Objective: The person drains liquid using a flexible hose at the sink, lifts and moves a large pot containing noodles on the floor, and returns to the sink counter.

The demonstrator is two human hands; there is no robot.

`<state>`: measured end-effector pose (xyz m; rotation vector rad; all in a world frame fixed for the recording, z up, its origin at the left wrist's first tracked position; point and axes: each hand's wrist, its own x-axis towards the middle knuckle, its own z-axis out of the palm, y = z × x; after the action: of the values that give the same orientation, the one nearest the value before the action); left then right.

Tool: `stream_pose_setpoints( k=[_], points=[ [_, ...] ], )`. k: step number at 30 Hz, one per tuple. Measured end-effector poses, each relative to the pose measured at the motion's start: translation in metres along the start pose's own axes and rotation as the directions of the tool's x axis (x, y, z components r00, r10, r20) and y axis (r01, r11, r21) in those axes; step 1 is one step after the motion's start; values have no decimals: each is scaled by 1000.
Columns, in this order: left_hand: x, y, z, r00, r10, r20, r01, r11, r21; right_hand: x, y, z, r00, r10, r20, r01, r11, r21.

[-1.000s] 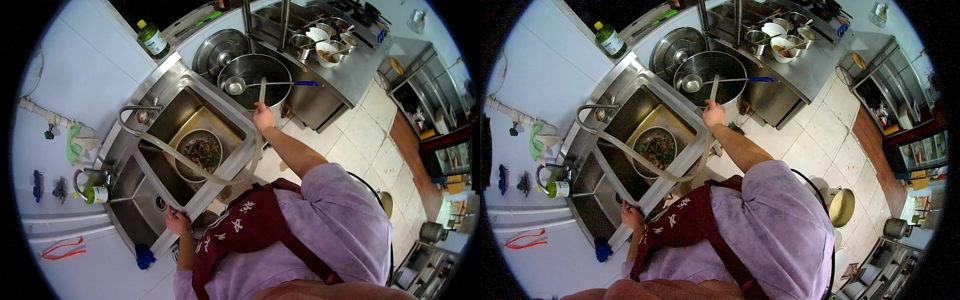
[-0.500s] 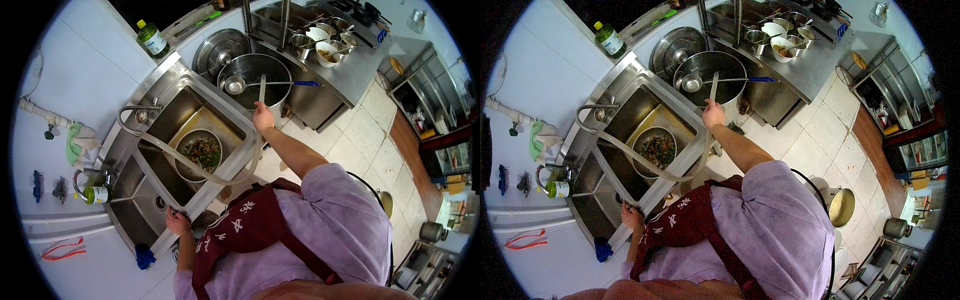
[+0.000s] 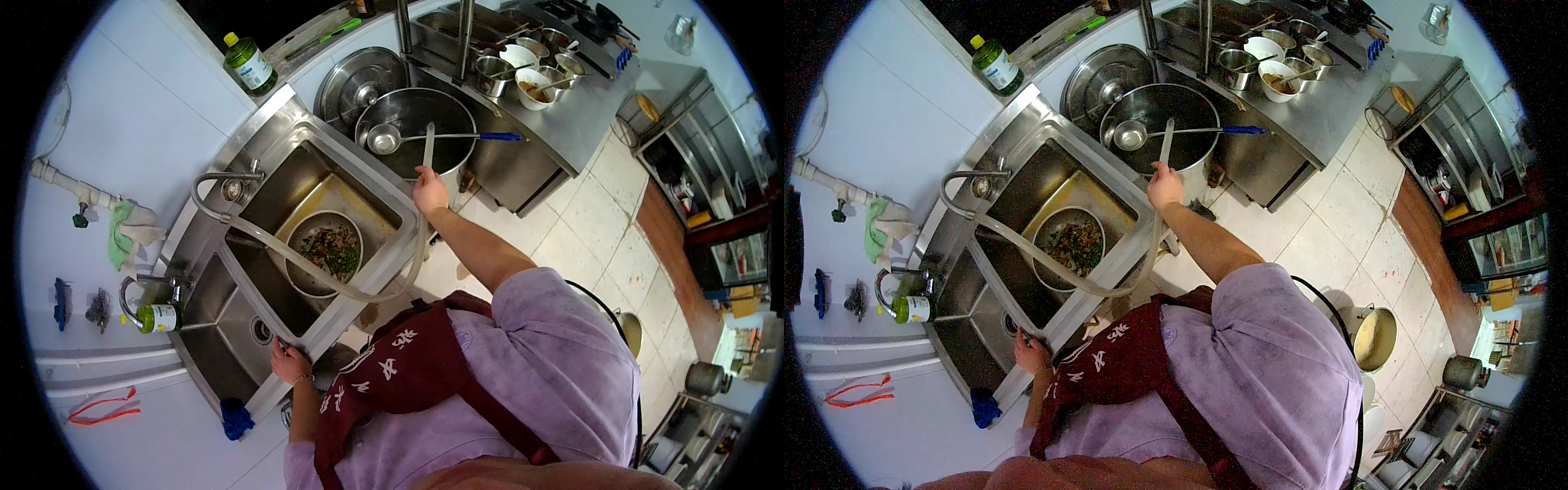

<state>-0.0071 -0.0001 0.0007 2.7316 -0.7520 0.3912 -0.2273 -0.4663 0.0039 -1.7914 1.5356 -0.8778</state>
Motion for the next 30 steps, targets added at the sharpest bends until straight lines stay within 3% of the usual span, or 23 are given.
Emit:
stream_pose_setpoints(
  k=[4, 12, 30],
  points=[
    [0, -1, 2, 1000, 12, -17, -12, 1000, 19, 3, 2, 0, 999, 32, 24, -32, 999, -2],
    [-2, -5, 5, 999, 22, -29, -21, 999, 39, 14, 4, 1, 955, 247, 163, -245, 969, -36],
    [0, -4, 3, 1000, 18, -13, -18, 1000, -5, 13, 5, 1, 963, 223, 150, -229, 973, 22]
  ],
)
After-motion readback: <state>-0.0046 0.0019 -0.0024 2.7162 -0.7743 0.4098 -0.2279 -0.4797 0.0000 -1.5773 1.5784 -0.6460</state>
